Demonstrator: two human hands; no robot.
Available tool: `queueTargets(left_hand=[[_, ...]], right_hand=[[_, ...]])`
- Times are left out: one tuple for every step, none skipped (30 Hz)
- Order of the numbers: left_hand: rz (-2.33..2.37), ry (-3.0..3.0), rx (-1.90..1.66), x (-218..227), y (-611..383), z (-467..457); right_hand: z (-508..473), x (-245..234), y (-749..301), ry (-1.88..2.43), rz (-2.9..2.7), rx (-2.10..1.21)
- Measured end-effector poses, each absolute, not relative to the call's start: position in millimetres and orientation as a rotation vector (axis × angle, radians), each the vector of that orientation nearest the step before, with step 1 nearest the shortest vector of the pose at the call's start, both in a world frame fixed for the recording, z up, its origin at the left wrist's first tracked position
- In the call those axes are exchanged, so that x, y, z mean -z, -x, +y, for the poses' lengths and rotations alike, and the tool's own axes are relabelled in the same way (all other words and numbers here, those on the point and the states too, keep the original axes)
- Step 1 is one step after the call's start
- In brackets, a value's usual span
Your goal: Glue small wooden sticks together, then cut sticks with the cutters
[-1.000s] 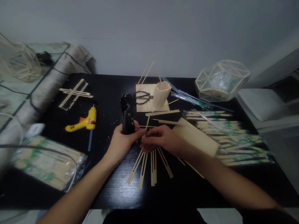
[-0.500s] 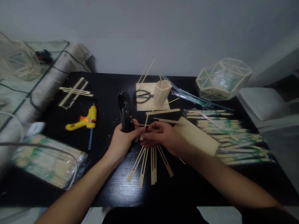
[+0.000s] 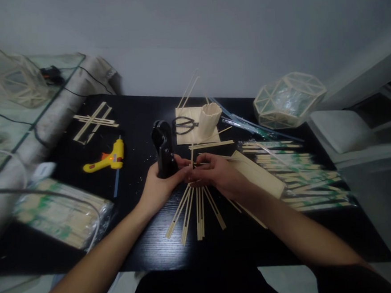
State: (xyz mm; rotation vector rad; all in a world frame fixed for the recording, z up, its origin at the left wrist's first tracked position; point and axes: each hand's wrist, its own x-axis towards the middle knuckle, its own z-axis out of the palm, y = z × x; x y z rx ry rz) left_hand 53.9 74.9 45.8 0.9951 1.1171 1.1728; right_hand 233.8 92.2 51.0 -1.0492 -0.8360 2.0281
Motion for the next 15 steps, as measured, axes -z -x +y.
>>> queueTargets(left_hand=[[1.098, -1.068, -1.152, -49, -52, 75], [1.087, -1.151, -1.121, -52, -50, 75], [1.087, -1.227, -1.098, -54, -49, 74], [1.096, -1.294, -1.087, -55, -47, 74], [1.110, -1.352, -1.086, -55, -46, 73], [1.129, -1.401, -1.095, -54, -45, 73], [1.148, -1.447, -1.108, -52, -44, 72], [1.163, -1.492, -1.118, -50, -43, 71], [1.175, -1.536, -1.123, -48, -42, 71], [1.177, -1.575, -1.122, -46, -42, 70], [1.172, -1.603, -1.120, -45, -42, 70], [1.162, -1.621, -1.115, -44, -41, 70], [1.154, -1.631, -1.113, -44, -41, 70], [1.149, -1.635, -1.111, -44, -41, 70], [1.155, -1.642, -1.112, -45, -40, 70]], right_hand=[[94, -53, -235, 1.058, -0.836, -2.022], [95, -55, -237, 1.061, -0.832, -2.019], [96, -56, -238, 1.060, -0.828, -2.018], [97, -58, -239, 1.056, -0.826, -2.019], [98, -58, -240, 1.053, -0.822, -2.020], [98, -58, -241, 1.053, -0.821, -2.021], [99, -58, -242, 1.053, -0.822, -2.023], [99, -58, -242, 1.053, -0.822, -2.024], [99, -57, -242, 1.050, -0.823, -2.025], [100, -57, -242, 1.044, -0.824, -2.026], [100, -56, -242, 1.038, -0.827, -2.028], [100, -56, -243, 1.033, -0.832, -2.029], [100, -55, -243, 1.030, -0.836, -2.029], [101, -55, -243, 1.029, -0.842, -2.031], [101, -55, -243, 1.030, -0.847, -2.034]])
